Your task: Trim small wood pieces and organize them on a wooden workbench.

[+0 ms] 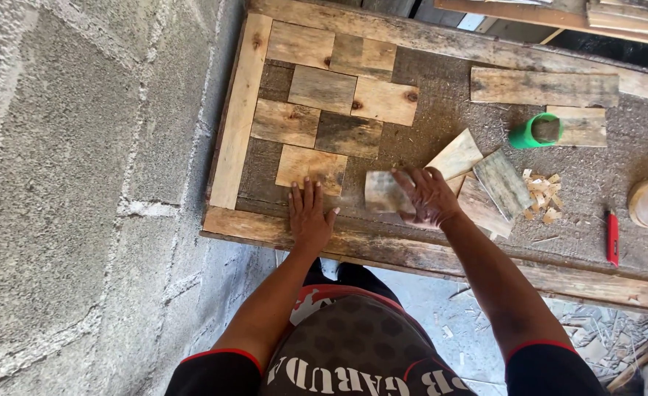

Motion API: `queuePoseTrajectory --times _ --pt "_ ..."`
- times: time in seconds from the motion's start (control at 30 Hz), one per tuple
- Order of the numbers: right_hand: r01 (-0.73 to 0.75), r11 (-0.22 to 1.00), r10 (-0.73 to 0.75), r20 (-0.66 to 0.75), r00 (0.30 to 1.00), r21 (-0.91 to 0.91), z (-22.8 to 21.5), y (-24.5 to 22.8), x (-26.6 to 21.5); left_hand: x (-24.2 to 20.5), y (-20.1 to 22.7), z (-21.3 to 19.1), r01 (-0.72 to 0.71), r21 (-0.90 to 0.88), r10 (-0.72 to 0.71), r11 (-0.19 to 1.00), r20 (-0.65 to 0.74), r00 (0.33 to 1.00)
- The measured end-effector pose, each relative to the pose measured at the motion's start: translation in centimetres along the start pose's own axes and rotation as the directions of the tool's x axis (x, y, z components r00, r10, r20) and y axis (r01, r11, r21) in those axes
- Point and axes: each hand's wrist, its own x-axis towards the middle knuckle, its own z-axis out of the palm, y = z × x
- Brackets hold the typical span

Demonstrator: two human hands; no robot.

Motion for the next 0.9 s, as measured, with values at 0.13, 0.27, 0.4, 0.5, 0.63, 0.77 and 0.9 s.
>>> queuePoseTrajectory --times 0.13,0.27,0.4,0.5,0.63,0.77,0.9 --pt "-0.103 0.986 0.115 -0.092 0.989 0.131 -0.5 -0.7 0.1 0.5 0.7 -2.4 0.027 -0.002 -0.027 1.0 0.072 0.997" --pt "-0.086 0.937 0.203 -0.326 0.923 0.339 0.3 -2.0 0.7 1.2 0.9 -4.4 0.045 -0.003 -0.044 0.999 0.141 0.989" --pt "0.0 0.901 0.185 -0.384 0.905 0.434 0.3 -4.0 2.3 1.7 0.5 -4.8 -0.061 0.04 0.058 0.997 0.069 0.996" --pt "-0.051 0.929 0.129 -0.19 0.973 0.366 -0.6 -5.3 3.9 2.4 -0.9 -1.7 -0.178 0.048 0.18 0.983 -0.024 0.983" --pt "-0.119 0.961 0.115 0.03 0.993 0.251 -0.8 -4.9 4.6 3.6 -1.6 -2.3 -0.216 0.109 0.215 0.97 0.022 0.976" --pt "-0.161 0.976 0.139 0.148 0.979 0.145 0.2 -4.1 4.6 3.7 -2.2 -2.8 -0.225 0.084 0.224 0.971 0.02 0.974" --pt "-0.202 0.971 0.174 0.194 0.965 0.132 0.6 -3.7 4.2 3.4 -2.4 -3.0 -0.247 0.008 0.247 0.969 -0.024 0.969"
